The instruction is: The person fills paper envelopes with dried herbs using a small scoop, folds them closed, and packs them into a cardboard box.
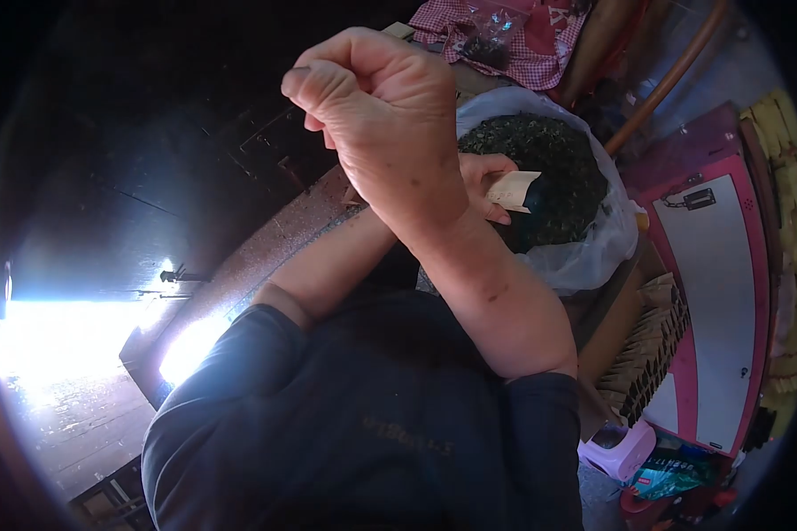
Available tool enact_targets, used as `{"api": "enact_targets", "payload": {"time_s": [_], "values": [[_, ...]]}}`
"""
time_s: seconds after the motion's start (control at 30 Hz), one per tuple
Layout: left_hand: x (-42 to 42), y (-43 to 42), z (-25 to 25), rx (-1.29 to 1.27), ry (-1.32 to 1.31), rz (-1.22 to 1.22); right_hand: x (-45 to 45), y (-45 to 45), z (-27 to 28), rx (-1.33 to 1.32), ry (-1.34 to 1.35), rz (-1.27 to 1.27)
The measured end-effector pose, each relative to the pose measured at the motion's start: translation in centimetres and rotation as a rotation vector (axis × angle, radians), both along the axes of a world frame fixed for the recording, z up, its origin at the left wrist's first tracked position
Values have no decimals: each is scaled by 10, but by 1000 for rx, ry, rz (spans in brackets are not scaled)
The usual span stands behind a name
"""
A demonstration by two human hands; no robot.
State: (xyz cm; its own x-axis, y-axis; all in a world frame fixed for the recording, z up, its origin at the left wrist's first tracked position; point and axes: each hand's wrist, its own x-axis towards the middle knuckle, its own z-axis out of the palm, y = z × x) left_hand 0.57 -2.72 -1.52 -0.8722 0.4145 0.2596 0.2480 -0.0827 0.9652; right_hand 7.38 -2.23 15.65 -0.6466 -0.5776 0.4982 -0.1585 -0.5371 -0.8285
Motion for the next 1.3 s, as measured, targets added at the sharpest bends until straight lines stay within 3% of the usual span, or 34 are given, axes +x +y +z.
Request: {"api": "enact_targets", "payload": {"time_s": [0.2, 0.3, 0.67, 0.73, 0.87, 1.1, 1.3], "values": [[11, -6, 28, -293, 84, 165, 1, -5, -3, 32, 79, -17], [3, -2, 13, -218, 122, 159, 8, -9, 10, 42, 127, 31], [39, -10, 55, -223, 171, 262, 68, -51, 48, 169, 279, 343], [37, -9, 47, -55, 115, 211, 77, -56, 50, 155, 294, 388], [76, -26, 95, -234, 64, 253, 94, -62, 67, 179, 376, 404], [125, -105, 128, -291, 184, 534, 134, -96, 114, 197, 756, 589], [172, -152, 122, -254, 224, 747, 167, -118, 108, 232, 874, 710]]}}
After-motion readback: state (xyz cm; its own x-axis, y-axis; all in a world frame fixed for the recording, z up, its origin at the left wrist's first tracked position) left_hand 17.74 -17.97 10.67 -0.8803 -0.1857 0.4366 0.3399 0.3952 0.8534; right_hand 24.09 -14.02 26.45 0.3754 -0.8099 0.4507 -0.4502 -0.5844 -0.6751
